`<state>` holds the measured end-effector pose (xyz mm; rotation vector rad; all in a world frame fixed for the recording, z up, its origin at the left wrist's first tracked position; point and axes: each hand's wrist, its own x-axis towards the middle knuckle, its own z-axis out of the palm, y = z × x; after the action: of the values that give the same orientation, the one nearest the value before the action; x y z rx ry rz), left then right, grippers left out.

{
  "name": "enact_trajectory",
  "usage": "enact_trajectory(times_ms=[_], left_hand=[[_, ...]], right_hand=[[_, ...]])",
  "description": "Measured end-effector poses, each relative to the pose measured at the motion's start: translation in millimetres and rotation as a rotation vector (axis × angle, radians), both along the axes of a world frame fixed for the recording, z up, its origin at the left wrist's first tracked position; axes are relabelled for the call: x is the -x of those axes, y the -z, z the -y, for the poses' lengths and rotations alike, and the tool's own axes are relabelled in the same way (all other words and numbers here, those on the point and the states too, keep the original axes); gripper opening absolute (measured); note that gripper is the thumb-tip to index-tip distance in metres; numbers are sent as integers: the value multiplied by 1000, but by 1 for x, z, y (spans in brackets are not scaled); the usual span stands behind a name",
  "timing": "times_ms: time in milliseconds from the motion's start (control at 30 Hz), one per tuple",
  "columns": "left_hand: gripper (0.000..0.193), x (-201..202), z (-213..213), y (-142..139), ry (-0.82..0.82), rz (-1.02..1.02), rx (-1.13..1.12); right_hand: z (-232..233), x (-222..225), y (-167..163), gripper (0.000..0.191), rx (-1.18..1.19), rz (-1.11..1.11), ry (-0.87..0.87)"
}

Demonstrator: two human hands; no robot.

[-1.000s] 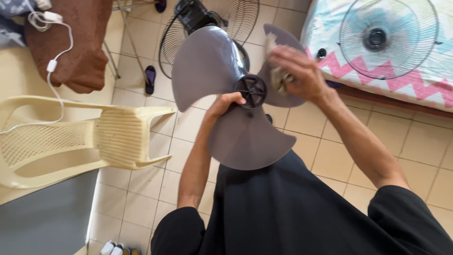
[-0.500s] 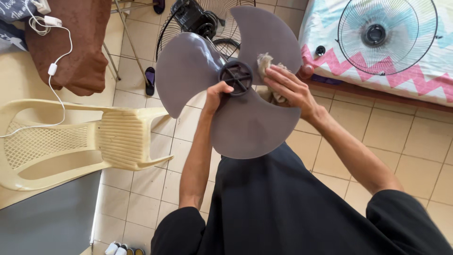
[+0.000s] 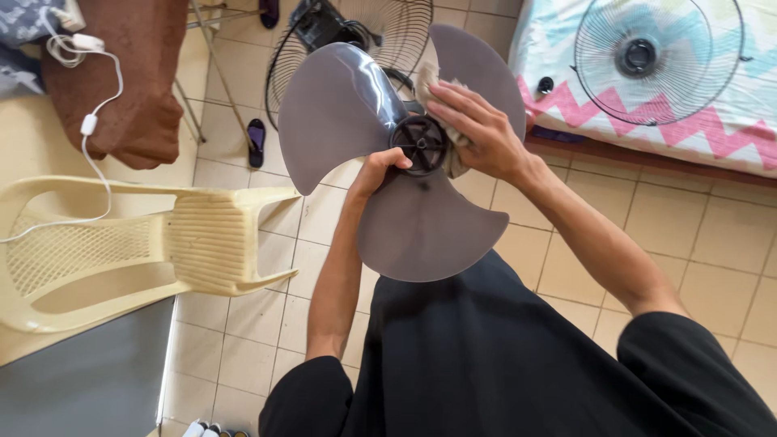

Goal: The person sits on the floor and cleans a disassembled pedestal fan. They wipe the fan blades and central hub with a cloth, set the blade assembly aside, wipe the fan guard and motor housing, then clean a small round black cap component with the cloth.

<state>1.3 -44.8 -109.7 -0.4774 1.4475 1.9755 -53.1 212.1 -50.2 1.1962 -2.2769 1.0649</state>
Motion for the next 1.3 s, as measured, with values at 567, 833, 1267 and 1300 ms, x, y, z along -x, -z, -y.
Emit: enact_trajectory(times_ms=[567, 833, 1267, 1300], left_hand=[[33, 13, -50, -56, -561, -130, -533], [43, -5, -66, -83, -609, -519, -330], [60, -10, -64, -115, -655, -647, -312], [61, -7, -61, -113, -658, -650, -333]], right_hand=[[49, -116, -24, 64, 134, 420, 457], [57, -87, -34, 52, 248, 421, 500], [90, -85, -38, 65, 140, 268, 503], [89, -86, -37, 67, 125, 245, 480]])
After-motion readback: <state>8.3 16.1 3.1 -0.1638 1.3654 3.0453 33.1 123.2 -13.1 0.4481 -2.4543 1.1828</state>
